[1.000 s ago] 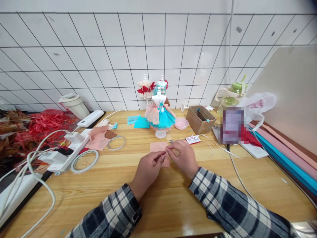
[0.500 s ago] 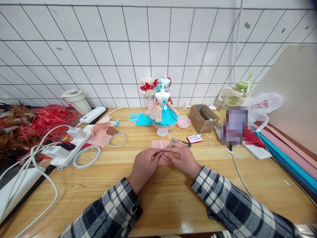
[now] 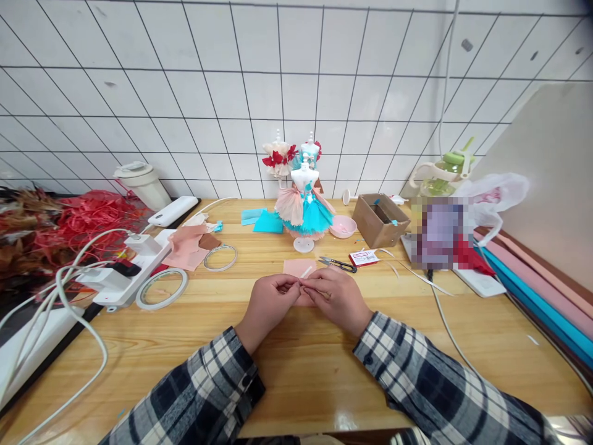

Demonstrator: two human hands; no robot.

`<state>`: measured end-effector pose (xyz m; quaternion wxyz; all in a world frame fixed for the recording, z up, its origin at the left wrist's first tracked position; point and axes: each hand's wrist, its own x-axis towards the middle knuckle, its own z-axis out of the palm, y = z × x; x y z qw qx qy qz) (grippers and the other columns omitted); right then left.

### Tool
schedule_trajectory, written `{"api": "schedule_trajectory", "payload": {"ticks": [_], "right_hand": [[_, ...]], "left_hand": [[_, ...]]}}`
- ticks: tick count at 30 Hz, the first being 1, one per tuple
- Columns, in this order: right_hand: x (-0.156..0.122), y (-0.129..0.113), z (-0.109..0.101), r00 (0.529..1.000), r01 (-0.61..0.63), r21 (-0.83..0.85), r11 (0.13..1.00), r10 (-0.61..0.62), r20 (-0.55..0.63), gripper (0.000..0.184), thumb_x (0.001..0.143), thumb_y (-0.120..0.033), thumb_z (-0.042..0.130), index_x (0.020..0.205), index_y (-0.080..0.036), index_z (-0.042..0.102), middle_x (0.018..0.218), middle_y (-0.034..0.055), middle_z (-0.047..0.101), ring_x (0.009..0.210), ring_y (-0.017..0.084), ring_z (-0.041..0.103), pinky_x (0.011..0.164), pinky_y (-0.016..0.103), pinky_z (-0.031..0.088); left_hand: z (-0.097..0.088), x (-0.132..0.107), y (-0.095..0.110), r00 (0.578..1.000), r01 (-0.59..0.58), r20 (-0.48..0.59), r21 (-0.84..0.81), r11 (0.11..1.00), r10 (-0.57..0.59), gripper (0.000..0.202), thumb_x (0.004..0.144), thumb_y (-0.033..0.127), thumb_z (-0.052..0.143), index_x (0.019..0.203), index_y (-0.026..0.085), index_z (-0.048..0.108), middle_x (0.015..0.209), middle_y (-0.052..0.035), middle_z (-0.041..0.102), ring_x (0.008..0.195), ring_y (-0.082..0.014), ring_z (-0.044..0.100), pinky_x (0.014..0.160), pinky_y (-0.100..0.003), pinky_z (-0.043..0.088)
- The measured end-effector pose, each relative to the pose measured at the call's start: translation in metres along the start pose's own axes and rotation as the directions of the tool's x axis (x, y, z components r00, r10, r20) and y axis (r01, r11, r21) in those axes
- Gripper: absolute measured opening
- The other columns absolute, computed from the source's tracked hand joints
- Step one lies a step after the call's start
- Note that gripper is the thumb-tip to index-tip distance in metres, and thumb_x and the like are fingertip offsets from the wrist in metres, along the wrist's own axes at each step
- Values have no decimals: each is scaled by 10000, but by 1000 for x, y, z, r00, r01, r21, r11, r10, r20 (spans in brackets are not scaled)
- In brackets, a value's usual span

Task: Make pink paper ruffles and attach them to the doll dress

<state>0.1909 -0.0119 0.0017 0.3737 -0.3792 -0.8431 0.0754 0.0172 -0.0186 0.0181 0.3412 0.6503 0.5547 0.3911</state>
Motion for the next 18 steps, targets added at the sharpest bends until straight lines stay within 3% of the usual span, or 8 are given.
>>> {"api": "schedule_trajectory", "payload": {"ticks": [7, 13, 18], "right_hand": [[1, 1, -4, 1000, -23, -31, 999, 23, -13, 211, 933, -297, 551, 1037, -269, 732, 928, 39, 715, 832, 175, 619, 746, 314, 490], [0, 1, -4, 997, -63, -55, 997, 60, -41, 162, 908, -296, 588, 961, -259, 737, 935, 39, 720, 850, 180, 639, 770, 314, 499], [0, 2, 0, 981, -184, 70, 980, 188, -46, 131, 886, -237, 590, 888, -234, 721, 867, 22, 711, 779, 156, 642, 666, 272, 495]], "left_hand": [[-2, 0, 7, 995, 56, 86, -38, 998, -52, 234, 757, 212, 529, 691, 190, 752, 706, -6, 756, 635, -158, 674, 614, -224, 512], [2, -2, 5, 995, 62, 82, -33, 998, -59, 225, 779, 270, 556, 690, 192, 748, 692, -17, 750, 631, -162, 672, 607, -225, 500], [5, -3, -2, 997, 29, 69, 10, 1000, -30, 226, 788, 284, 558, 708, 185, 744, 698, -20, 746, 634, -163, 657, 594, -226, 478]]}}
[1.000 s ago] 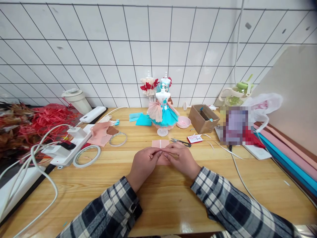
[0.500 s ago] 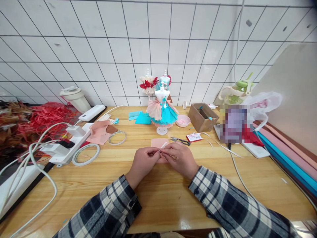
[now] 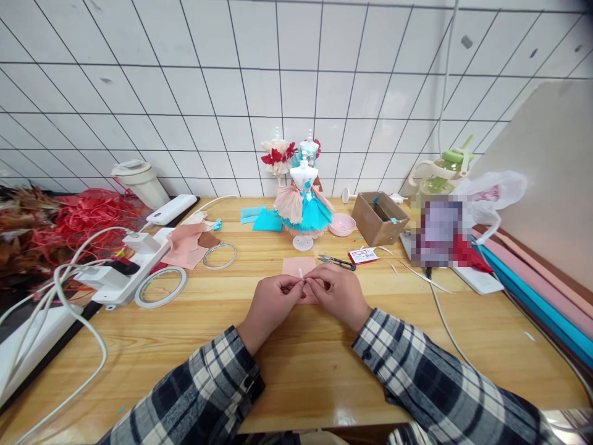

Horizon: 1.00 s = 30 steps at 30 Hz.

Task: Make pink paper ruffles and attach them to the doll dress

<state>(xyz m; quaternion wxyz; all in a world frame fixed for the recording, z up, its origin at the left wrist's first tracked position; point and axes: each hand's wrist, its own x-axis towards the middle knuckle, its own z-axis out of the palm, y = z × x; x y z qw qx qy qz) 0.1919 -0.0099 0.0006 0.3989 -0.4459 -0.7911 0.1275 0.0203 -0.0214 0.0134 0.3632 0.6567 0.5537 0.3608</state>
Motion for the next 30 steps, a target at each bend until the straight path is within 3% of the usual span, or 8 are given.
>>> {"api": "schedule_trajectory", "payload": {"ticks": [5, 9, 16, 20, 30], "right_hand": [[0, 3, 2, 998, -59, 71, 996, 60, -5, 111, 866, -237, 595, 868, -225, 705, 829, 19, 692, 721, 152, 628, 593, 262, 478], [0, -1, -3, 1000, 26, 67, 997, -25, -6, 175, 870, -255, 609, 1021, -232, 694, 951, 34, 703, 809, 160, 644, 674, 275, 511], [-1, -3, -7, 992, 123, -1, 992, -123, 6, 144, 905, -236, 569, 928, -228, 711, 915, 27, 725, 820, 149, 661, 715, 260, 506], [1, -3, -5, 999, 35, 2, 999, -35, 11, 101, 849, -183, 598, 855, -211, 695, 841, 13, 708, 732, 137, 632, 631, 248, 468], [3, 6, 4, 984, -177, 264, 948, 179, 13, 110, 838, -226, 614, 820, -195, 717, 759, 18, 689, 584, 120, 553, 534, 244, 426]], "left_hand": [[1, 0, 1, 1000, -6, -1, 12, 1000, 6, 205, 773, 253, 558, 715, 182, 740, 705, -20, 746, 636, -160, 654, 603, -227, 473], [0, 0, 2, 1000, 12, -4, -6, 1000, -12, 201, 780, 255, 564, 747, 178, 747, 744, -26, 757, 656, -162, 671, 614, -226, 485], [1, 0, -1, 1000, -6, -10, 13, 1000, 6, 209, 795, 277, 568, 727, 181, 741, 733, -18, 754, 660, -159, 676, 619, -224, 494], [3, -1, -1, 1000, -21, -4, -17, 1000, 21, 196, 791, 263, 570, 768, 184, 749, 775, -17, 763, 698, -161, 691, 645, -221, 513], [-1, 0, -2, 997, -73, 15, -111, 991, 75, 249, 797, 305, 611, 942, 163, 755, 907, -54, 774, 801, -184, 718, 739, -252, 559]]}}
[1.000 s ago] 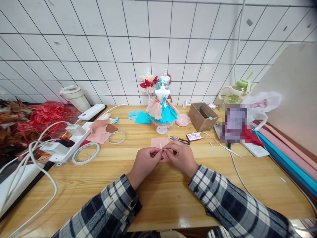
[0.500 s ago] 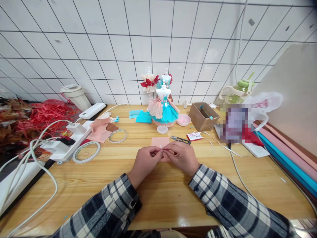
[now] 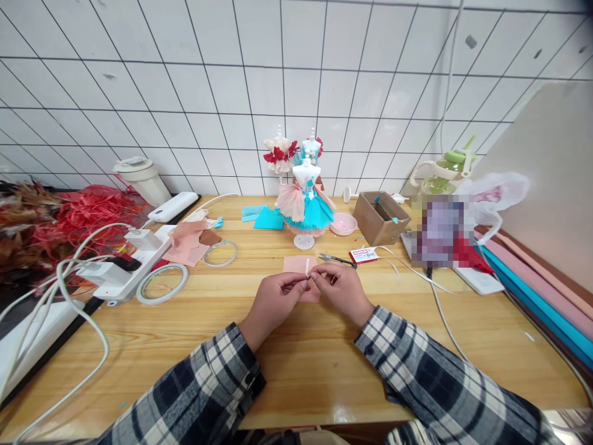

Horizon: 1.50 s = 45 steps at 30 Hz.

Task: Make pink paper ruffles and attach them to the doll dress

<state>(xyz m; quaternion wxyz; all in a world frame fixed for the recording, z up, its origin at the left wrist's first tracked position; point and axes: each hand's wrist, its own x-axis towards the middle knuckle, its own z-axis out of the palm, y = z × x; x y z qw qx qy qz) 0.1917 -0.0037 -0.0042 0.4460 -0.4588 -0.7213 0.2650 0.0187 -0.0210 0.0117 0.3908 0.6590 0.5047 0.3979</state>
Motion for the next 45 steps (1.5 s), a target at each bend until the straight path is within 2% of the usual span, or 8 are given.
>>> {"api": "schedule_trajectory", "payload": {"ticks": [10, 17, 23, 28, 31, 35, 39, 45], "right_hand": [[-4, -8, 0, 992, 120, -26, 992, -119, 38, 117, 860, -194, 612, 871, -209, 727, 800, 27, 707, 705, 147, 618, 628, 268, 473], [-7, -10, -3, 984, 176, -148, 973, -170, 50, 151, 877, -224, 615, 983, -240, 721, 916, 19, 716, 810, 147, 650, 681, 257, 495], [-8, -13, -5, 975, 217, -306, 927, -220, 27, 208, 895, -257, 599, 1093, -237, 658, 1059, 38, 692, 922, 169, 647, 714, 263, 498], [-9, -14, -7, 940, 334, -402, 853, -333, 75, 151, 939, -270, 533, 948, -247, 682, 968, 21, 694, 844, 139, 643, 713, 244, 472], [-9, -14, -8, 935, 346, -422, 838, -348, 75, 149, 938, -273, 534, 948, -243, 680, 962, 22, 692, 839, 137, 640, 701, 242, 461], [-8, -14, -6, 968, 250, -359, 899, -242, 66, 92, 882, -226, 579, 911, -231, 666, 942, 18, 679, 820, 147, 627, 677, 254, 452], [-5, -12, -1, 996, 86, -208, 974, -80, 38, 22, 784, -186, 626, 781, -206, 636, 826, 11, 653, 667, 133, 572, 582, 254, 427], [2, -5, 0, 984, -162, 124, 979, 150, 99, 64, 779, -218, 604, 735, -184, 636, 630, -25, 580, 448, 77, 395, 405, 208, 306]], "left_hand": [[2, 2, 3, 996, 2, -87, 85, 996, 6, 181, 781, 271, 605, 759, 162, 747, 734, -27, 758, 648, -150, 691, 609, -208, 532], [-1, 2, 6, 999, 1, -54, 14, 1000, 0, 220, 786, 233, 572, 863, 165, 767, 849, -27, 779, 751, -161, 722, 698, -215, 558], [1, 0, 7, 1000, 12, -25, 7, 1000, -12, 236, 803, 231, 552, 870, 179, 772, 840, -8, 780, 739, -160, 724, 687, -214, 562], [1, 0, 8, 1000, -5, -2, 22, 1000, 5, 244, 821, 259, 551, 897, 200, 775, 884, 1, 779, 773, -167, 723, 709, -224, 561], [0, 0, 8, 1000, -7, -8, 52, 999, 7, 237, 827, 278, 556, 861, 203, 778, 854, 0, 780, 755, -172, 719, 699, -228, 555], [1, -2, 9, 1000, -1, -24, 79, 997, 3, 217, 812, 271, 570, 807, 199, 775, 807, -4, 778, 724, -177, 713, 659, -226, 540], [3, -3, 7, 999, -39, -15, 138, 990, 41, 221, 810, 262, 559, 770, 202, 769, 762, -2, 772, 676, -169, 697, 611, -218, 510], [2, -1, 8, 999, 13, -45, 98, 995, -9, 195, 770, 227, 573, 759, 187, 764, 771, -20, 774, 687, -169, 706, 644, -218, 530]]}}
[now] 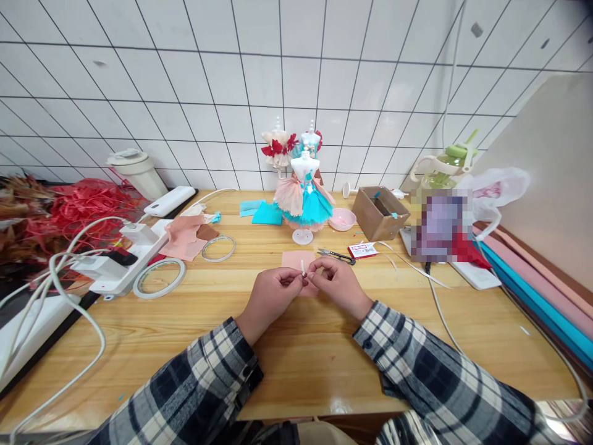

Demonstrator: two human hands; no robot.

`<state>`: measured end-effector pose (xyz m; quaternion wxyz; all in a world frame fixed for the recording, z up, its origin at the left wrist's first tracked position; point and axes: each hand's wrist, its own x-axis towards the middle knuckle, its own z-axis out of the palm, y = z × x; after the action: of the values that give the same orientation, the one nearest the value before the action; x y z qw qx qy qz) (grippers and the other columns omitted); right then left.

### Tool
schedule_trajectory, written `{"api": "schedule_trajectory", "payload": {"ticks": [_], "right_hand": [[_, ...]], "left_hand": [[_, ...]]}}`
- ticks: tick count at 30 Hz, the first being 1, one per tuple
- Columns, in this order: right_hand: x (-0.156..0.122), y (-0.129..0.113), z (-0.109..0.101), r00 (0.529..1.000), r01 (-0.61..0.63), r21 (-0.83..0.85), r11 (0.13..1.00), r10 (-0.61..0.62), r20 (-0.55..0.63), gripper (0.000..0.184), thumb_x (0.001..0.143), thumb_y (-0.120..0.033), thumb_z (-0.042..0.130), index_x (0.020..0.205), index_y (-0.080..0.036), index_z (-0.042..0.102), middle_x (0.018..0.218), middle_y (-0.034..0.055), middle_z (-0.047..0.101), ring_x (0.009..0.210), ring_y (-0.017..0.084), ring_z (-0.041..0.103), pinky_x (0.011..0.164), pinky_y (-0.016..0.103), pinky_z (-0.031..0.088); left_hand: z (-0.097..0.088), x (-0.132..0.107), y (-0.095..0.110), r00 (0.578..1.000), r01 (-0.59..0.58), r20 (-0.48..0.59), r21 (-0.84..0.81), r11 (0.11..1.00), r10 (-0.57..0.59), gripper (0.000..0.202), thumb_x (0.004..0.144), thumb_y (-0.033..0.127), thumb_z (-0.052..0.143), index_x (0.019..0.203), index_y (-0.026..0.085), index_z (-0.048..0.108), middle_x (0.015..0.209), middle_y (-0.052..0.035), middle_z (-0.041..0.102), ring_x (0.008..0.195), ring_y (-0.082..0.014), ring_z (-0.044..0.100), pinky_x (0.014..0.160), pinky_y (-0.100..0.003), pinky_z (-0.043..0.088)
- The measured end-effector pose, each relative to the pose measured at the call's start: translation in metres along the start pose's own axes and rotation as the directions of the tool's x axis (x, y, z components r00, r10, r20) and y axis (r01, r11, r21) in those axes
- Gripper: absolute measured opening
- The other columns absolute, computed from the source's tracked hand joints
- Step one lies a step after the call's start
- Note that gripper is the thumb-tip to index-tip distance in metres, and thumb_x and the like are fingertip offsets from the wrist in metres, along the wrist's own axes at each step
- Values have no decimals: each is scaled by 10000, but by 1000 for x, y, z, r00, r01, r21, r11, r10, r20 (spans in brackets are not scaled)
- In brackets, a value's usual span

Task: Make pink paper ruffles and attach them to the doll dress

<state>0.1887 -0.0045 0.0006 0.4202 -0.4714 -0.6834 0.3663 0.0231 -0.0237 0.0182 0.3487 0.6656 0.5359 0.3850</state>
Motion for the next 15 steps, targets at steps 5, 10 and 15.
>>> {"api": "schedule_trajectory", "payload": {"ticks": [5, 10, 15], "right_hand": [[-3, -2, -4, 987, 155, -105, 982, -158, -22, 69, 814, -232, 625, 833, -194, 679, 828, 20, 654, 510, 87, 455, 457, 225, 370], [-9, -8, -6, 939, 326, -294, 899, -343, -6, 105, 883, -266, 606, 915, -220, 696, 896, 33, 672, 679, 130, 562, 640, 263, 467], [-9, -8, -6, 945, 310, -367, 877, -326, 17, 74, 879, -238, 599, 884, -214, 669, 884, 22, 664, 685, 128, 567, 641, 261, 457]], "left_hand": [[0, 0, -1, 1000, 5, 13, -33, 999, -5, 210, 790, 244, 563, 799, 193, 766, 815, -18, 778, 730, -176, 716, 682, -231, 543], [0, 0, 1, 1000, 23, 9, -32, 999, -23, 203, 795, 270, 579, 770, 188, 763, 786, -20, 775, 711, -174, 710, 665, -227, 535], [1, -1, 1, 1000, 18, -3, -11, 1000, -18, 192, 785, 267, 586, 745, 194, 760, 759, -17, 772, 687, -174, 707, 646, -228, 533]]}}
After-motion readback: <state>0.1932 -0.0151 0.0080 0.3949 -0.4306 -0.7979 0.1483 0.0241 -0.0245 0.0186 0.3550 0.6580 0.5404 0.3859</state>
